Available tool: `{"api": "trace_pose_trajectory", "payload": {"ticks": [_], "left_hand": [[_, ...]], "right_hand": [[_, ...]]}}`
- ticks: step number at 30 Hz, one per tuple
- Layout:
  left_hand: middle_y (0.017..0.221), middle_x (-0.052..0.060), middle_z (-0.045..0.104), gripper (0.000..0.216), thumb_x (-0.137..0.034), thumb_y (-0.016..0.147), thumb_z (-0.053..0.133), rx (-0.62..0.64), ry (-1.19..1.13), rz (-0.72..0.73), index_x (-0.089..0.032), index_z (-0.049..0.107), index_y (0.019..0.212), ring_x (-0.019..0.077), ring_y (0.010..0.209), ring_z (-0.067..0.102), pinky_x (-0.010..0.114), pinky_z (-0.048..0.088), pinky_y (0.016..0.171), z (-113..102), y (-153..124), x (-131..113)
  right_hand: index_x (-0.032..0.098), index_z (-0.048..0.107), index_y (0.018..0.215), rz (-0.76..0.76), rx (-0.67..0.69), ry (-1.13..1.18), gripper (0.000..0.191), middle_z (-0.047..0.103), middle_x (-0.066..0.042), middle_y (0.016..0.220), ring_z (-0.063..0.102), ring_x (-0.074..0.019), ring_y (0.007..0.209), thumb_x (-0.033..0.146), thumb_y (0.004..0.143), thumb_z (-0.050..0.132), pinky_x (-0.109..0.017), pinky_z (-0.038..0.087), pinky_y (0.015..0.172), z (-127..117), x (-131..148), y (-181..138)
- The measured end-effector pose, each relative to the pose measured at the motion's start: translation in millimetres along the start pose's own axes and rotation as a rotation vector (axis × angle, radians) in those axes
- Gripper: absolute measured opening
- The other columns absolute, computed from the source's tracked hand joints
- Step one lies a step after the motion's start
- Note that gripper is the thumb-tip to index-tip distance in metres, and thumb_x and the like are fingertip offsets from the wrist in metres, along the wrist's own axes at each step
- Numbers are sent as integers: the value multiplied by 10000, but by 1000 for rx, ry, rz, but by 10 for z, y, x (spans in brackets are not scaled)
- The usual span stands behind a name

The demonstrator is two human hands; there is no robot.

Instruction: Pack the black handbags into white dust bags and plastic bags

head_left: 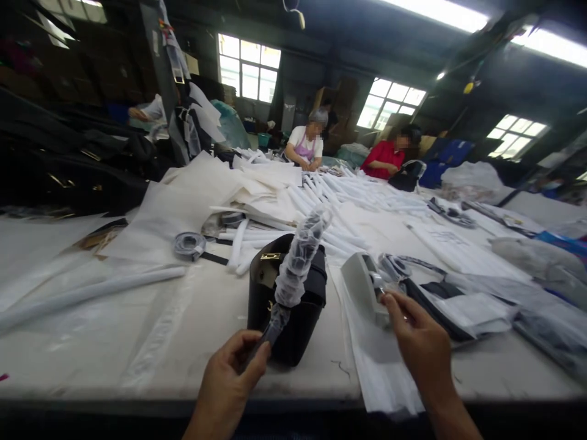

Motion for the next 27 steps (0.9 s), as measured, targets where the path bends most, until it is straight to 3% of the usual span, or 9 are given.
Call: {"api": "trace_pose_trajectory", "payload": {"ticks": [1, 3, 5, 7, 11, 15, 20, 27], "left_hand": [[640, -25, 564, 393, -554, 741, 754, 3, -4, -9, -175, 687, 823, 98, 539, 447, 180, 336, 471, 10, -1, 24], [621, -30, 551, 415, -575, 723, 758, -17, -27, -31, -178, 677, 809, 95, 517, 434, 179, 325, 452, 20, -5, 72], [620, -30, 551, 437, -595, 706, 760, -47, -44, -50, -179, 672, 809, 98, 510, 432, 179, 318, 439, 26, -11, 110], [625, -28, 556, 456, -608, 691, 762, -62, -44, -58, -180, 672, 817, 101, 510, 433, 180, 314, 432, 31, -15, 131], [633, -24, 562, 466, -619, 676, 764, -69, -46, -62, -184, 672, 816, 105, 527, 451, 179, 333, 446, 25, -19, 135], [630, -23, 563, 448, -601, 671, 777, -60, -52, -54, -185, 674, 801, 109, 540, 461, 183, 348, 462, 16, -25, 119], [638, -29, 567, 455, -607, 665, 781, -62, -65, -73, -186, 670, 798, 100, 531, 444, 182, 342, 464, 14, -43, 116], [617, -37, 550, 449, -603, 663, 786, -49, -96, -77, -187, 667, 784, 98, 531, 447, 181, 368, 488, 31, -56, 112]], "right_hand": [[241, 753, 1053, 52, -13, -29, 413, 710, -82, 1191, 589, -318, 1190, 514, 749, 694, -422, 369, 1067, -104, -214, 163], [208, 784, 909, 169, 35, 1, 396, 650, -119, 1307, 469, -370, 1323, 509, 654, 749, -477, 243, 1150, -168, -608, 404], [188, 794, 763, 258, 118, 62, 383, 692, -149, 1232, 508, -401, 1284, 540, 617, 755, -520, 261, 1138, -103, -874, 506], [180, 804, 742, 316, 175, 143, 417, 736, -153, 1133, 573, -395, 1221, 571, 607, 749, -522, 333, 1102, -9, -1005, 505], [170, 811, 866, 380, 184, 316, 466, 742, -136, 1133, 604, -352, 1202, 534, 574, 810, -450, 418, 1067, 28, -1035, 420], [191, 801, 926, 412, 118, 410, 448, 734, -96, 1164, 617, -291, 1182, 514, 617, 825, -351, 485, 1009, -166, -999, 330], [182, 779, 824, 531, 123, 485, 431, 749, -40, 866, 674, -174, 806, 498, 551, 888, -223, 574, 725, -265, -1045, 67], [156, 771, 755, 655, 70, 535, 507, 718, -27, 735, 597, -100, 596, 468, 398, 949, -183, 553, 600, -103, -1385, -189]]}}
Point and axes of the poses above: each hand's wrist, its own y-axis towards the middle knuckle, its own z-axis out of the palm, x = y × z, the point moved 8 cm from there along y, towards the middle knuckle
